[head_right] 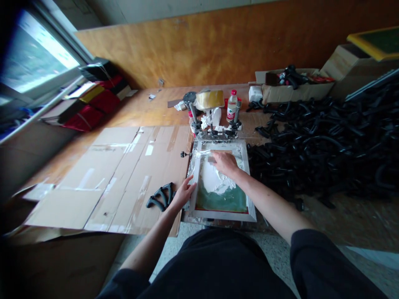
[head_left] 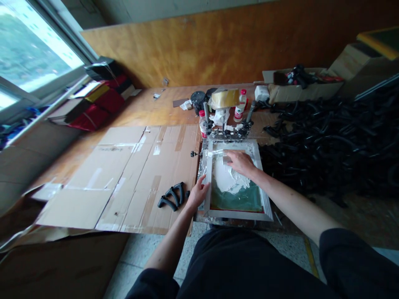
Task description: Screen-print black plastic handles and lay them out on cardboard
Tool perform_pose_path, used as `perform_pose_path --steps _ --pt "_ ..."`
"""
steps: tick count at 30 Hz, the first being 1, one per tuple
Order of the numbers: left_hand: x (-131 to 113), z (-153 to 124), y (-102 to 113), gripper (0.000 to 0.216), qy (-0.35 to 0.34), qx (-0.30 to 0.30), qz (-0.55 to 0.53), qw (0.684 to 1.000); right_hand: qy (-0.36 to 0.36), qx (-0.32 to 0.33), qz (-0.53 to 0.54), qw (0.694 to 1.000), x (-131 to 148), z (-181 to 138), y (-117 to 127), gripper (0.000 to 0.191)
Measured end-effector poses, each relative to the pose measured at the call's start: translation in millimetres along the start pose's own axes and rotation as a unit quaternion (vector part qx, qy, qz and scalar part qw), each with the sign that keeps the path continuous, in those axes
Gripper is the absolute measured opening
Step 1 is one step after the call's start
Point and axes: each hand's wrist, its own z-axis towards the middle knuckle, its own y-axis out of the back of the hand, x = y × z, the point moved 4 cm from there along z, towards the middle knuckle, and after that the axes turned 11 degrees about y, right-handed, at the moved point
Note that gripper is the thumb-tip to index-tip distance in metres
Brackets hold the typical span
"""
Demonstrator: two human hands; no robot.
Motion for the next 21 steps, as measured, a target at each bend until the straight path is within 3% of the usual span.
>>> perform_pose_path --steps 2,7,10,13,18,21 --pt "3.2 2.5 0.5 0.056 0.001 0.000 -0.002 1.000 0.054 0.025 0.000 0.998 14.5 -18.6 -8.6 0.008" --pt "9.4 4.9 0.0 0.054 0.002 0.001 -0.021 1.000 0.253 0.070 0.036 0.964 30.6 -68.7 -7.3 0.020" --pt "9.0 4.7 -0.4 0.055 -0.005 0.004 -0.018 1.000 0.235 0.072 0.063 0.967 25.4 -63.7 -1.4 0.013" --pt "8.5 3.5 -0.5 0.059 -0.010 0.015 -0.027 0.999 0.188 0.014 0.044 0.981 23.1 -58.2 -3.3 0.017" --pt "7.1 0.3 -2.2 0.064 -0.013 0.041 -0.053 0.998 0.231 0.005 0.057 0.971 31.7 -79.2 -12.2 0.022" --pt "-2.1 -6.2 1.0 0.064 -0.010 0.044 -0.048 0.998 0.177 -0.005 0.072 0.982 26.8 -60.4 0.7 0.016"
